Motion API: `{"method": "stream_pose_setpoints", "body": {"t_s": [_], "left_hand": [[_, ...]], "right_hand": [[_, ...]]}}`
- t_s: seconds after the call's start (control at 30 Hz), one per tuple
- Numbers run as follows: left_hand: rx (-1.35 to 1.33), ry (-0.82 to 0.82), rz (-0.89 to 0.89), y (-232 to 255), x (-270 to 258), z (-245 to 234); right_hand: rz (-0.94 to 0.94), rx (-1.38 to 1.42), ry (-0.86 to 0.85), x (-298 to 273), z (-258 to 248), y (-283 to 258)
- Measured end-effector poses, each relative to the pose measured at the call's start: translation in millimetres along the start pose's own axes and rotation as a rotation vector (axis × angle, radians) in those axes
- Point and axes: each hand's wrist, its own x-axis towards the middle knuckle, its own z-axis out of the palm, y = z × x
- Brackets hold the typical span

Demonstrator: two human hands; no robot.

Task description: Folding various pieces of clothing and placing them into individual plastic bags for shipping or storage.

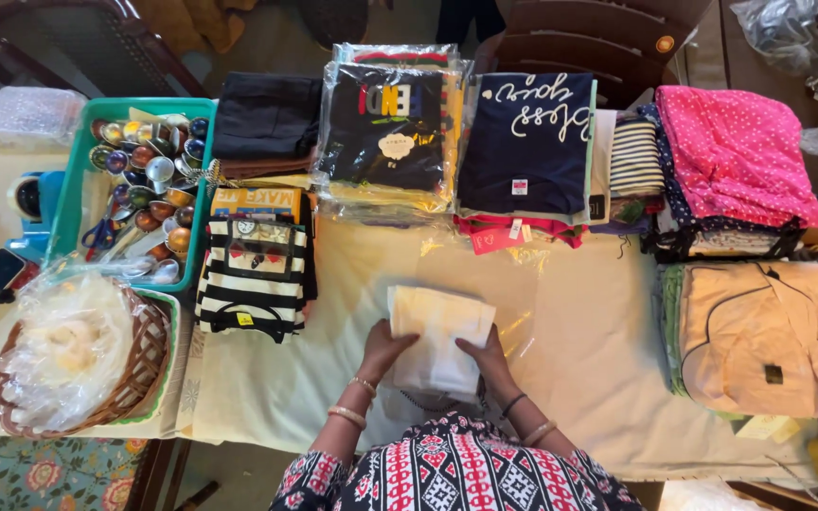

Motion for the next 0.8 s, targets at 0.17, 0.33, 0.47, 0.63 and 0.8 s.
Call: {"method": "stream_pose_setpoints", "body": {"t_s": [0.17,0.33,0.47,0.63,0.8], "left_hand": [[-0.170,-0.070,0.373,37.1,-35.0,-20.8],[0.067,0.045,0.282,28.9,-27.8,-55.0],[0.046,0.021,0.336,75.7,-21.3,-128.6],[0.205,-0.013,0.546,129.7,9.9,-219.8],[-0.048,-0.063,0.541,158.2,74.5,-313.5]], "right_hand": [[0.050,0.146,-0.037,-17.7,4.9,-25.7],[-0.194,0.051,-0.226,-5.0,10.7,-38.2],[-0.303,-0.183,-0.227,31.4,-12.7,-12.5],[-0.745,-0.977,-0.075,14.7,-18.1,-34.3],[-0.681,-0.995,-0.036,21.6,-14.8,-34.8]]}}
